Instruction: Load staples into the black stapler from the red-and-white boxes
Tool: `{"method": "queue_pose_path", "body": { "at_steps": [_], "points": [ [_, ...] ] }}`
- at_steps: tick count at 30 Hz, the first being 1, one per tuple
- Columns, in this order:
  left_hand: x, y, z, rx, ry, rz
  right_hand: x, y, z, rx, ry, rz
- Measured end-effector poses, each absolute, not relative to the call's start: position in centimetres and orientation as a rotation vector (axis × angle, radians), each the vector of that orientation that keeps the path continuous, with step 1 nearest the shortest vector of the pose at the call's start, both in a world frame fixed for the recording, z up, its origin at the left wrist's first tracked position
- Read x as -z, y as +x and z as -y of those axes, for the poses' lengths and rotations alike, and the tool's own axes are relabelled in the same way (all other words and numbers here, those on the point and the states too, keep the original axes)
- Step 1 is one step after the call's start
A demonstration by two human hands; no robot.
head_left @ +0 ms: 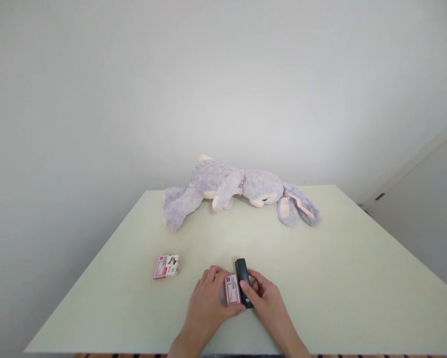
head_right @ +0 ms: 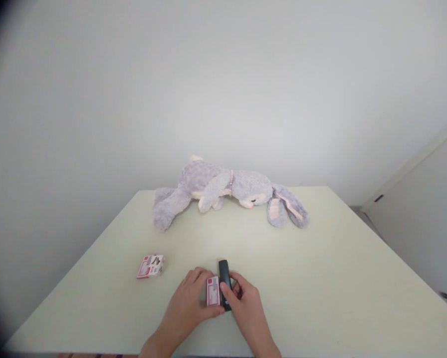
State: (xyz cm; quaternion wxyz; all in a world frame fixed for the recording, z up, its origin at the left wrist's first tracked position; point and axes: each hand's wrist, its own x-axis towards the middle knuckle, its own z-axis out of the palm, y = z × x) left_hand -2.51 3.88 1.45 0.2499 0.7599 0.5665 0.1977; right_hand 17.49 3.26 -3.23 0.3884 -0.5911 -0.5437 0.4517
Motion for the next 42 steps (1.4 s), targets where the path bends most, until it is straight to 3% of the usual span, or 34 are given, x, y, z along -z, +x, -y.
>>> {"method": "queue_pose_path", "body": {
  "at_steps": [4, 13, 20, 27, 32, 42],
  "points": [
    [-0.4, -1.7, -4.3, -0.425, 2.147, -1.397, 3.2, 17.8, -2.8, -1.192, -1.487, 1.353],
    [0.1, -0.9, -3.4, -0.544, 2.08, -1.304, 2.4, 17.4, -2.0, -1.3, -1.45, 1.238],
    [-0.9, -14.9, -7.1, -0.877, 2.039, -1.871, 3.4, 17.6, -2.2, -1.29, -1.462, 1.209],
    [1.8, -24.6, -6.2, -0.463, 1.994, -1.863, 3.2, 17.5, -2.2, -1.343, -1.454, 1.19],
    [1.1, -21.0, -2.1, -0.306, 1.861, -1.774, 2.9, 17.3, -2.0, -1.28, -1.471, 1.224],
    [-2.9, -4.1, -3.4, -0.579, 2.057, -1.206, 2.9, 17.2, -2.1, -1.169, -1.485, 1.322]
  ]
}}
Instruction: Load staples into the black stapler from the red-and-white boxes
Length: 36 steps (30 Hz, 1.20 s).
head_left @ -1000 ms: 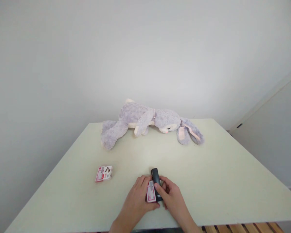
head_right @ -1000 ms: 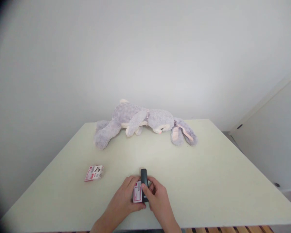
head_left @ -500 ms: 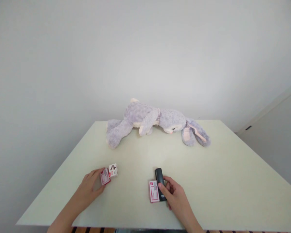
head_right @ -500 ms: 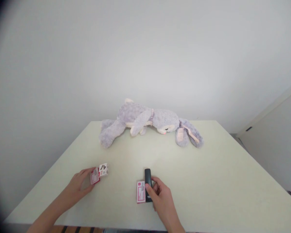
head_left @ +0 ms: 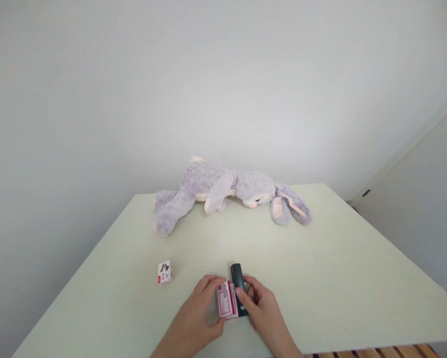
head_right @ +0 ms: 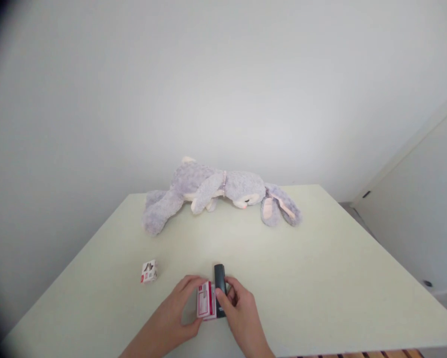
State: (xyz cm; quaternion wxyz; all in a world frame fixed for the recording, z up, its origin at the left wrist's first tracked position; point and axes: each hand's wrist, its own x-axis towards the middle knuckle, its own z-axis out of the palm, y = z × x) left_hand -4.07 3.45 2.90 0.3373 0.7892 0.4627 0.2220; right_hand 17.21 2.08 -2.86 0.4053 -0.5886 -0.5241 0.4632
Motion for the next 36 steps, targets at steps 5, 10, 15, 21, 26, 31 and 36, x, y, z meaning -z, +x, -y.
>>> {"method": "queue_pose_path", "body": {
  "at_steps": [5, 10, 15, 21, 26, 31, 36],
  "points": [
    [-2.1, -3.5, -3.6, -0.549, 2.093, -1.15, 2.8, 17.2, -2.2, -1.168, -1.479, 1.336],
    [-1.4, -4.0, -3.4, -0.563, 2.113, -1.167, 2.7, 17.2, -2.1, -1.196, -1.474, 1.306],
    [-0.4, -3.9, -3.3, -0.626, 2.093, -1.16, 2.6, 17.2, -2.2, -1.193, -1.474, 1.306],
    [0.3, -3.3, -2.8, -0.697, 2.086, -1.165, 2.7, 17.4, -2.0, -1.184, -1.471, 1.318],
    [-0.2, -8.3, -3.6, -0.89, 1.92, -1.682, 2.7, 19.1, -0.5, -1.243, -1.489, 1.333],
    [0.1, -16.2, -6.1, -0.859, 1.541, -2.208, 1.6, 19.4, 1.0, -1.212, -1.586, 1.516],
    [0.9, -13.3, -8.2, -0.802, 1.527, -1.949, 0.9, 17.7, 0.5, -1.009, -1.722, 1.774]
  ]
}}
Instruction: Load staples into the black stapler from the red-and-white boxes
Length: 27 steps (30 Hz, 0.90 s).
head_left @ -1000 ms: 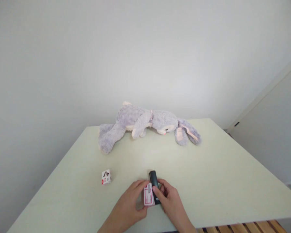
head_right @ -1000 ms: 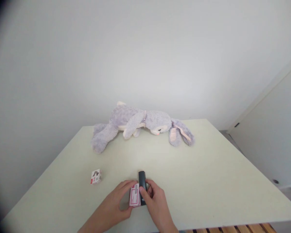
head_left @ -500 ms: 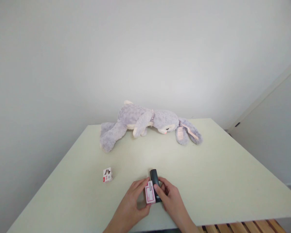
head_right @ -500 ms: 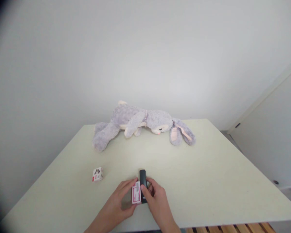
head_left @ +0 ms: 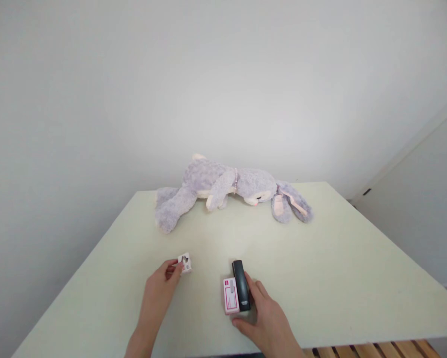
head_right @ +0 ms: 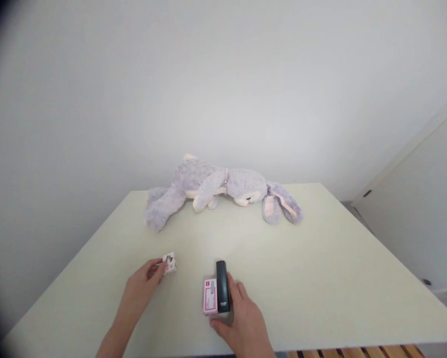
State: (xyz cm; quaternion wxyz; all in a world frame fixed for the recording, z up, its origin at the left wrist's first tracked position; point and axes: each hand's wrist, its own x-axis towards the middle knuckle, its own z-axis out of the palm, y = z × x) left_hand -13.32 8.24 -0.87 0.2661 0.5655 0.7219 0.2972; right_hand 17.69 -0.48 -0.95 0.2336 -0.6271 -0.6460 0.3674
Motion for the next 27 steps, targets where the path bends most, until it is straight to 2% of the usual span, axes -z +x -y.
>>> {"method": "queue_pose_path", "body": {
  "at_steps": [7, 17, 27],
  "points": [
    [1.0, -2.4, -6.9, -0.76, 1.628, -1.588, 1.1, 16.9, -0.4, -0.909, -1.698, 1.844],
    [0.2, -2.4, -5.1, -0.744, 1.612, -1.299, 0.8, 18.2, -1.2, -0.94, -1.565, 1.799],
    [1.0, 12.2, -11.1, -0.653, 1.729, -1.105, 1.4, 33.2, -4.8, -0.995, -1.633, 1.69]
  ]
}}
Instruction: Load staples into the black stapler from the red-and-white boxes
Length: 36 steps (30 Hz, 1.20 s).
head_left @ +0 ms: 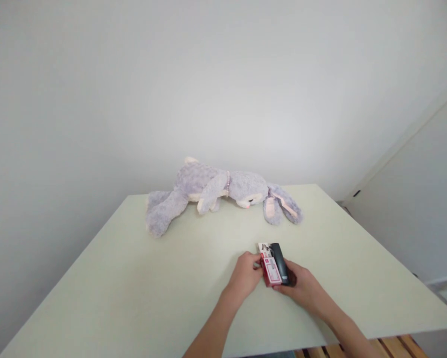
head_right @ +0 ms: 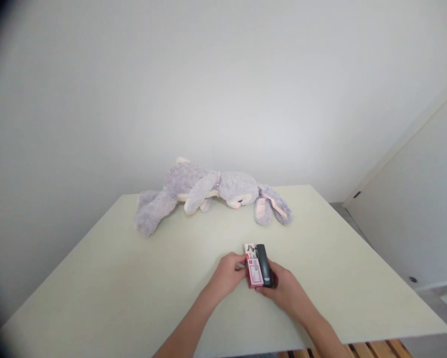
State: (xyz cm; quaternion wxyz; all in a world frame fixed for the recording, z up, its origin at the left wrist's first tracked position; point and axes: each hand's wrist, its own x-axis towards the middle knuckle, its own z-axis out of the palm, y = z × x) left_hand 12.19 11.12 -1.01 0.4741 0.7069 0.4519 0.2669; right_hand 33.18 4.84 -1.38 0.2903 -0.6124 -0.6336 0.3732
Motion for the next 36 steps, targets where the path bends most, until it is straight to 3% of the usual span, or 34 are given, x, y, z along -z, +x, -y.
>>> {"method": "queue_pose_path", "body": {
  "at_steps": [9, 12, 16, 19, 21, 24, 30, 36],
  "points": [
    [2.4, 19.7, -13.2, -0.661, 1.684, -1.015, -0.6, 38.7, -6.9, -1.014, -1.711, 1.621],
    [3.0, 19.2, -12.7, -0.685, 1.647, -1.007, -0.3, 39.5, -6.7, -0.992, -1.691, 1.666],
    [3.0, 14.0, -9.9, -0.79, 1.609, -1.113, 1.4, 39.8, -3.8, -0.686, -1.93, 1.561],
    [3.0, 7.0, -6.8, -0.911, 1.624, -1.238, 2.7, 36.5, -0.3, -0.523, -1.994, 1.344],
    [3.4, 2.5, -4.9, -0.989, 1.775, -1.424, 3.1, 32.6, 1.6, -0.592, -1.927, 1.275],
    [4.7, -2.2, -2.8, -0.913, 2.118, -1.74, 3.1, 26.0, 2.4, -0.612, -1.791, 1.494],
    [5.5, -3.5, -1.4, -0.576, 2.501, -1.861, 2.5, 18.9, -1.6, -0.383, -1.719, 2.095],
    [4.7, -2.9, -1.5, -0.555, 2.561, -1.887, 2.0, 17.1, -3.4, -0.337, -1.68, 2.269]
  ]
}}
